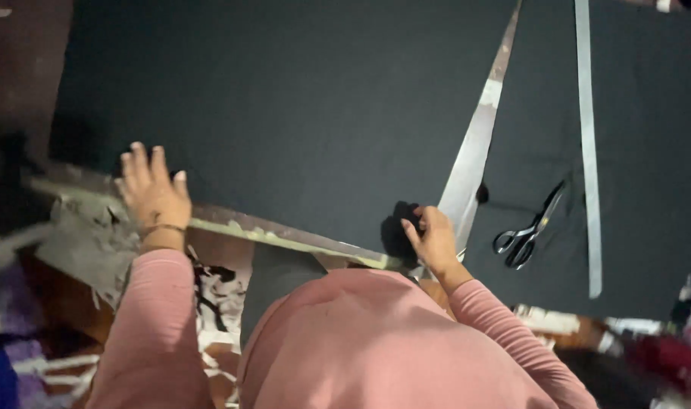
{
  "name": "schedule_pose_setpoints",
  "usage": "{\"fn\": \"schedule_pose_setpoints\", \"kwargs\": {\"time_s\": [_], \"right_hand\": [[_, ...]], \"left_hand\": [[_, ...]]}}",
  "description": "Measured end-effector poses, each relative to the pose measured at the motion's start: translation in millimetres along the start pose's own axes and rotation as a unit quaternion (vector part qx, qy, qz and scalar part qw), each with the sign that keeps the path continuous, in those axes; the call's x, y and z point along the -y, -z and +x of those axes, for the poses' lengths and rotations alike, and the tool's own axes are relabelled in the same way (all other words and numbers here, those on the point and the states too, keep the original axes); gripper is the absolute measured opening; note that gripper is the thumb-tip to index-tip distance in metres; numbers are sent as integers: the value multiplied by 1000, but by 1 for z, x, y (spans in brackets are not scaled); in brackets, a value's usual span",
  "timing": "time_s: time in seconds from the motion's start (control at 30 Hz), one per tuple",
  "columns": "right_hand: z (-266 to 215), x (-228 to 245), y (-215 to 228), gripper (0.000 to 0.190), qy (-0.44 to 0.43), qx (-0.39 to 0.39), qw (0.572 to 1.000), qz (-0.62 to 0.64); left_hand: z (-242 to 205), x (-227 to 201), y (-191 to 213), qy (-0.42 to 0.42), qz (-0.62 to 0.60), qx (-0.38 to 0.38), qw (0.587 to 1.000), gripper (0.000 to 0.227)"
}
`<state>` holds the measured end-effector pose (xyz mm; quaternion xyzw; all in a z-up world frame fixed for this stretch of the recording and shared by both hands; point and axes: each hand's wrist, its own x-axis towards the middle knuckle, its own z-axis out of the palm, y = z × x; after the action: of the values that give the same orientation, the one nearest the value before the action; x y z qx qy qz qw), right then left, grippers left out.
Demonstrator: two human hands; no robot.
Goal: The person cuts a large piece of black fabric using shears and a metal ruler as a guide. After cutting, they use a measuring tape and a pencil to mark measurements on the fabric, adjusting the tape and ruler multiple times to ensure accuracy.
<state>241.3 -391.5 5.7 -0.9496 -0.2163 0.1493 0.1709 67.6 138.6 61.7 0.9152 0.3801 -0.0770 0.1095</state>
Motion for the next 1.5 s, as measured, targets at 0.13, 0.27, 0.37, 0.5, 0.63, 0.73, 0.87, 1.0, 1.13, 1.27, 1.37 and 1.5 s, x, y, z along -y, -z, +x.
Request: {"fn": "schedule_pose_setpoints", "kwargs": {"time_s": [0.13, 0.27, 0.37, 0.5, 0.63, 0.73, 0.87, 1.0, 1.13, 1.27, 1.37, 1.5], "right_hand": [[-11, 61, 16, 70, -71, -27, 997, 8], [-26, 68, 0, 71, -127, -53, 990, -18], [-25, 63, -4, 74, -171, -50, 983, -36], [-29, 59, -2, 79, -209, -25, 977, -29], [-36, 59, -4, 79, -231, -13, 972, -29], [-35, 55, -7, 79, -234, -9, 972, -31], [-35, 49, -4, 81, -258, 23, 966, -18], [-34, 55, 3, 91, -279, 16, 960, 20], [-36, 60, 11, 92, -273, 12, 960, 51], [-13, 59, 2, 61, -317, 11, 948, 25], [66, 77, -5, 32, -262, -40, 964, -22], [218, 166, 21, 16, 20, -130, 991, -29]], "left_hand": [[43, 42, 21, -107, -33, 8, 994, 64], [47, 71, 14, -130, -7, 78, 988, 67], [45, 80, 2, -125, 2, 74, 989, 68], [35, 87, 1, -116, 14, 87, 989, 70], [25, 93, -3, -140, -7, 52, 989, 68], [22, 97, -7, -145, -11, 34, 989, 69], [17, 101, -11, -129, -12, 59, 990, 70], [20, 99, -8, -133, -26, 62, 989, 70], [23, 100, -13, -133, -14, 36, 990, 72], [18, 105, -8, -122, -9, 50, 991, 73], [20, 104, -14, -135, -20, -6, 991, 70], [11, 96, 2, -173, -82, -94, 977, 63]]}}
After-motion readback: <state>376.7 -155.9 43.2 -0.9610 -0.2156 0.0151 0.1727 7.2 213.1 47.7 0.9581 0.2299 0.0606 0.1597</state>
